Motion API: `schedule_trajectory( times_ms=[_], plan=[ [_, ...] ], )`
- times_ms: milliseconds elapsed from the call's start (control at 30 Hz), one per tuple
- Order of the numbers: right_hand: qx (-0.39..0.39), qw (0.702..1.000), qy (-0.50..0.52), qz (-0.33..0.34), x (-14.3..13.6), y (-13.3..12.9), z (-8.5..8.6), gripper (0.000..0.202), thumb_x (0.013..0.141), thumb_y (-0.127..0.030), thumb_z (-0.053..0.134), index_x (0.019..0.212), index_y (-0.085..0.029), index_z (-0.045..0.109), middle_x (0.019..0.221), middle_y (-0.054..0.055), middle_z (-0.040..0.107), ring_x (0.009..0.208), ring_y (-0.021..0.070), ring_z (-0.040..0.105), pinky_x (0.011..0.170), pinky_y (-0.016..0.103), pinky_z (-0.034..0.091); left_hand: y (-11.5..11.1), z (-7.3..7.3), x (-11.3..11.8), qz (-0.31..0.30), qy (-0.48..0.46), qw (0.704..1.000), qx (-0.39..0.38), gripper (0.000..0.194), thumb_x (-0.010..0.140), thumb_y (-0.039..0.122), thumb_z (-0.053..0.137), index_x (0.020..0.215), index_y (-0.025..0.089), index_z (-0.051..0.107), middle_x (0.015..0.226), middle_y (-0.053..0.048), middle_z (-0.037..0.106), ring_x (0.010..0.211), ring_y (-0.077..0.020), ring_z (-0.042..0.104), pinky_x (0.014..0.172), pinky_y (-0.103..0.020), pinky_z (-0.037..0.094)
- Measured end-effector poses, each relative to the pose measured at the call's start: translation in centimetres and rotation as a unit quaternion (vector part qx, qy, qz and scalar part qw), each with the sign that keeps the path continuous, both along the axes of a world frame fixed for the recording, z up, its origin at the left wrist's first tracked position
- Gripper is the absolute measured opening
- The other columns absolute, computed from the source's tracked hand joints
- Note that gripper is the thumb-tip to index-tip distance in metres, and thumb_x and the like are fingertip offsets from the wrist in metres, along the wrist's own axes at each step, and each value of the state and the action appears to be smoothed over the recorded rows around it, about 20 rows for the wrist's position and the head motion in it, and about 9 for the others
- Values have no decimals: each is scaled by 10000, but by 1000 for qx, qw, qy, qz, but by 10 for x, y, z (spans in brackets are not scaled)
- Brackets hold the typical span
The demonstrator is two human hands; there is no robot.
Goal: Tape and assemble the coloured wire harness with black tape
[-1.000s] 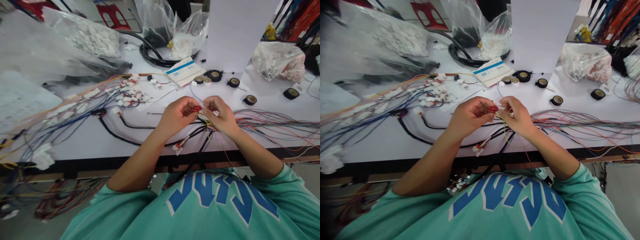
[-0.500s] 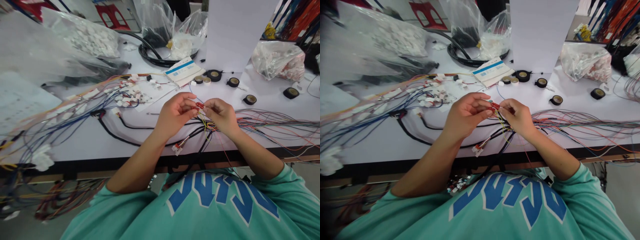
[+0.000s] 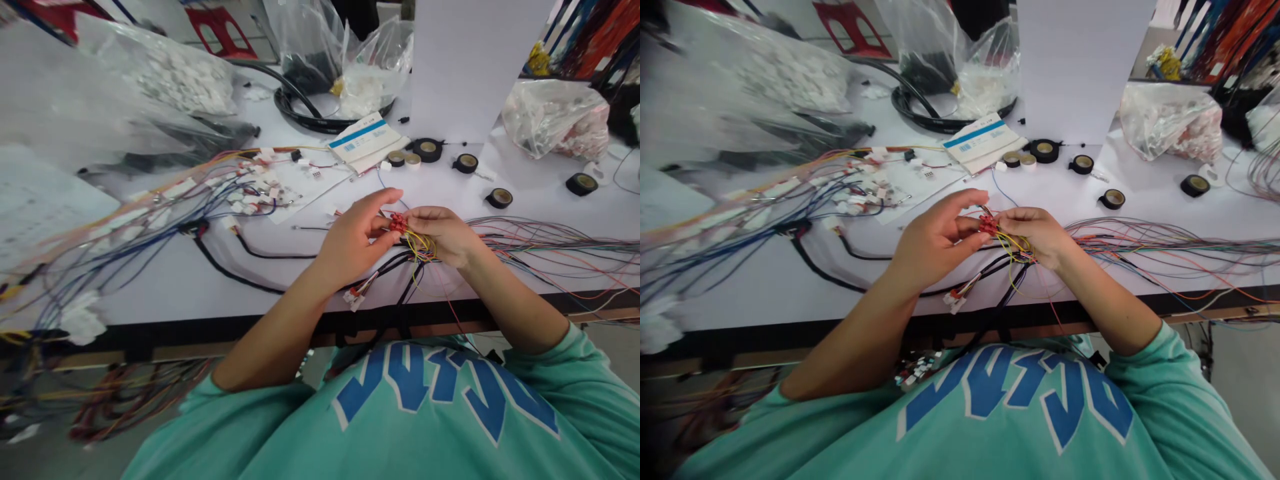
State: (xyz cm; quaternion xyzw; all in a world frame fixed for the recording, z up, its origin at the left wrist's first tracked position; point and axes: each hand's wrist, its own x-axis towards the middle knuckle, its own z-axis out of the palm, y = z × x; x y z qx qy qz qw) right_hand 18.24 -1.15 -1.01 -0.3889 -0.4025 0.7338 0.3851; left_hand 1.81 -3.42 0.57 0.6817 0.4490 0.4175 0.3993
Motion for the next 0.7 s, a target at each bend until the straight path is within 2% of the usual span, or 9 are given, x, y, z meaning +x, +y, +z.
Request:
schedule_trajectory(
  times_ms=[67, 133, 267, 367, 467, 567, 700],
  plan=[
    [12, 1000, -10, 0, 1, 0, 0, 237, 564, -269, 774, 701, -142, 627, 631, -17, 616, 556, 67, 530, 510, 195, 390, -1, 2, 0, -14, 21, 1000, -8, 361, 706, 207, 614, 1067, 207, 611, 1054, -46, 648, 870, -170, 651, 720, -252, 536],
    [39, 998, -40, 4, 3, 1, 0, 197, 602, -262, 748, 693, -138, 625, 567, -38, 568, 502, 48, 464, 478, 185, 337, -1, 3, 0, -21, 31, 999, -14, 263, 716, 221, 619, 974, 193, 659, 979, -40, 684, 867, -174, 655, 763, -265, 530],
    [126, 984, -121, 25, 6, 1, 2, 171, 704, -304, 657, 684, -143, 606, 481, -69, 444, 456, 45, 352, 457, 196, 272, 0, 3, -1, -17, 16, 1000, -19, 183, 716, 238, 641, 887, 192, 688, 934, -33, 706, 832, -161, 661, 802, -281, 524],
    [224, 956, -176, 62, 6, -3, 9, 205, 753, -348, 586, 697, -151, 593, 575, -42, 486, 545, 69, 420, 530, 217, 328, 2, 2, -4, 0, 4, 1000, -22, 177, 707, 258, 663, 870, 195, 691, 916, -33, 713, 816, -156, 662, 801, -280, 526],
    [304, 918, -236, 92, 4, -9, 15, 173, 725, -309, 592, 815, -162, 602, 722, -18, 548, 670, 100, 488, 629, 238, 368, 3, 2, -5, 13, -17, 999, -34, 193, 693, 274, 684, 865, 186, 683, 869, -38, 718, 788, -158, 662, 772, -277, 534],
    [338, 888, -307, 57, 0, -13, 16, 161, 731, -276, 568, 851, -170, 590, 731, -17, 542, 659, 101, 472, 626, 236, 347, 4, 2, -4, 12, -33, 998, -47, 208, 686, 278, 689, 869, 181, 674, 851, -38, 717, 780, -159, 660, 754, -271, 538],
    [346, 882, -315, 56, -2, -15, 12, 135, 782, -286, 511, 714, -173, 539, 619, -32, 474, 589, 94, 425, 573, 229, 307, 4, 2, -4, 3, -40, 998, -52, 272, 669, 297, 705, 906, 169, 664, 853, -42, 710, 752, -150, 653, 725, -269, 540]
  ],
)
